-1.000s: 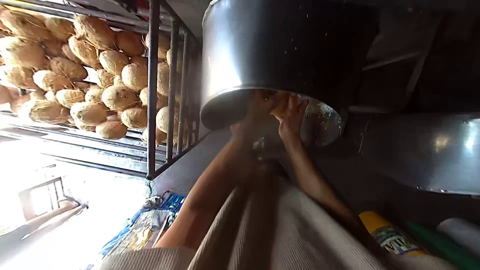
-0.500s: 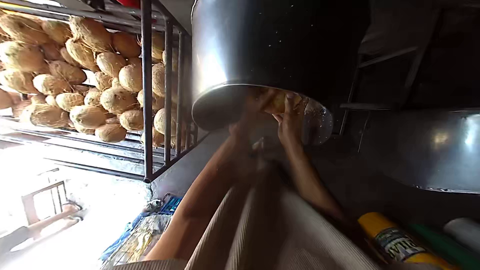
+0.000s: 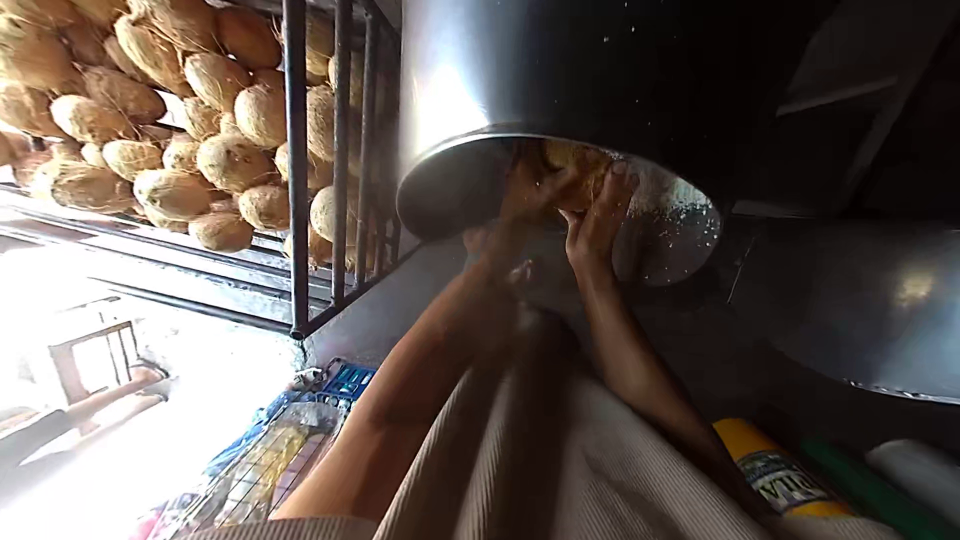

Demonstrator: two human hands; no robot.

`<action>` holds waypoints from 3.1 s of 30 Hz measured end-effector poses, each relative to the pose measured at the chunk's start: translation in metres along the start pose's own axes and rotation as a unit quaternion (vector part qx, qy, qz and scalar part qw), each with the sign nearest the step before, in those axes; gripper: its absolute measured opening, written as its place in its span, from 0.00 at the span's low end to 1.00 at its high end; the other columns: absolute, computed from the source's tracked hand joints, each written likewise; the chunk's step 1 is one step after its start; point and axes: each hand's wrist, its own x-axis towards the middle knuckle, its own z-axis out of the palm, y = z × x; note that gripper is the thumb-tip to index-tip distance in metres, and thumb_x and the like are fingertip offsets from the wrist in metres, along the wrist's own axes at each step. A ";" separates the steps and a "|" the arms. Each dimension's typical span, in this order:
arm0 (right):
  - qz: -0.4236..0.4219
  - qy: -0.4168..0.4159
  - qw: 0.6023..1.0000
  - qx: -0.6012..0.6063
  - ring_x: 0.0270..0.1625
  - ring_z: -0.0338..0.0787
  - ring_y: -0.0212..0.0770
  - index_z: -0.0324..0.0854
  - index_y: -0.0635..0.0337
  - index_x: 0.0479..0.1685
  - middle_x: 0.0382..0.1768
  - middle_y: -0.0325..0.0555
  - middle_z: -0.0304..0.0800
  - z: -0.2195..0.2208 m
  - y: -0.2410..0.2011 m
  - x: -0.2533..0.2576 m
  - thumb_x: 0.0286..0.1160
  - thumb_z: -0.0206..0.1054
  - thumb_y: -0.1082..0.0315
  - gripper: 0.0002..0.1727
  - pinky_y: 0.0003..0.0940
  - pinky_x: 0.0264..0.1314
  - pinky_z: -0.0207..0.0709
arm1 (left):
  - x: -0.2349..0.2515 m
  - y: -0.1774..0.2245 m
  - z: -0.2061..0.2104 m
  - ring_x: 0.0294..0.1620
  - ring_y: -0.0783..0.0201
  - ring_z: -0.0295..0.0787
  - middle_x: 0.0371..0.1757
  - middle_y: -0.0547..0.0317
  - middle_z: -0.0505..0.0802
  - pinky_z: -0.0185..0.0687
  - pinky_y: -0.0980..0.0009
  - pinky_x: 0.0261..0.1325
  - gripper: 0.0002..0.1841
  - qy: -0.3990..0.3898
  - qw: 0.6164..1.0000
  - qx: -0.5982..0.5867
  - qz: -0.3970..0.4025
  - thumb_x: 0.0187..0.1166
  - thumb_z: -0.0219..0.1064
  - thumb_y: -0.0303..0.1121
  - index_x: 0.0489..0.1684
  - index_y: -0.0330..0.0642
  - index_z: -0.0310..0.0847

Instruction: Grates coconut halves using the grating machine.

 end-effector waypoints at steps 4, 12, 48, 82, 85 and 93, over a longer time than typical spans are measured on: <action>0.028 -0.026 0.999 -0.026 0.68 0.85 0.50 0.57 0.44 0.87 0.73 0.50 0.77 -0.009 -0.010 -0.006 0.89 0.57 0.48 0.31 0.54 0.59 0.88 | 0.005 0.008 -0.011 0.43 0.74 0.85 0.45 0.58 0.89 0.85 0.72 0.50 0.16 -0.043 0.987 -0.139 -0.065 0.82 0.65 0.34 0.63 0.35 0.76; 0.028 -0.060 0.996 0.065 0.59 0.88 0.40 0.72 0.46 0.70 0.57 0.41 0.85 -0.020 0.011 0.004 0.92 0.48 0.45 0.22 0.48 0.57 0.88 | -0.014 0.025 0.008 0.61 0.43 0.89 0.60 0.38 0.89 0.83 0.40 0.61 0.50 0.048 0.953 0.295 0.041 0.57 0.72 0.74 0.67 0.34 0.80; 0.059 -0.113 0.982 0.137 0.68 0.85 0.46 0.68 0.45 0.76 0.66 0.45 0.83 -0.019 0.013 0.006 0.87 0.42 0.32 0.34 0.54 0.66 0.83 | -0.018 0.041 -0.004 0.73 0.51 0.81 0.74 0.38 0.82 0.80 0.53 0.74 0.45 -0.007 0.982 0.189 0.014 0.70 0.75 0.58 0.80 0.32 0.69; 0.088 0.029 0.995 0.045 0.68 0.85 0.59 0.49 0.43 0.90 0.77 0.57 0.72 0.006 0.003 -0.024 0.85 0.65 0.54 0.38 0.60 0.57 0.89 | 0.002 -0.002 -0.028 0.60 0.69 0.86 0.57 0.44 0.91 0.78 0.71 0.70 0.21 -0.074 0.993 0.060 0.071 0.78 0.72 0.32 0.62 0.24 0.81; 0.076 0.034 0.996 0.032 0.65 0.87 0.54 0.63 0.46 0.82 0.70 0.52 0.79 -0.002 -0.010 -0.036 0.84 0.65 0.53 0.29 0.56 0.57 0.89 | -0.016 0.025 -0.023 0.53 0.72 0.86 0.51 0.50 0.92 0.81 0.72 0.64 0.17 -0.091 0.995 0.038 -0.008 0.75 0.72 0.29 0.58 0.29 0.83; 0.069 0.008 0.992 -0.104 0.58 0.90 0.55 0.58 0.48 0.86 0.68 0.56 0.81 0.020 0.010 -0.026 0.75 0.75 0.59 0.40 0.55 0.48 0.91 | 0.001 0.000 -0.051 0.56 0.65 0.86 0.61 0.48 0.88 0.84 0.67 0.60 0.24 -0.105 0.976 -0.053 -0.182 0.96 0.46 0.43 0.76 0.34 0.72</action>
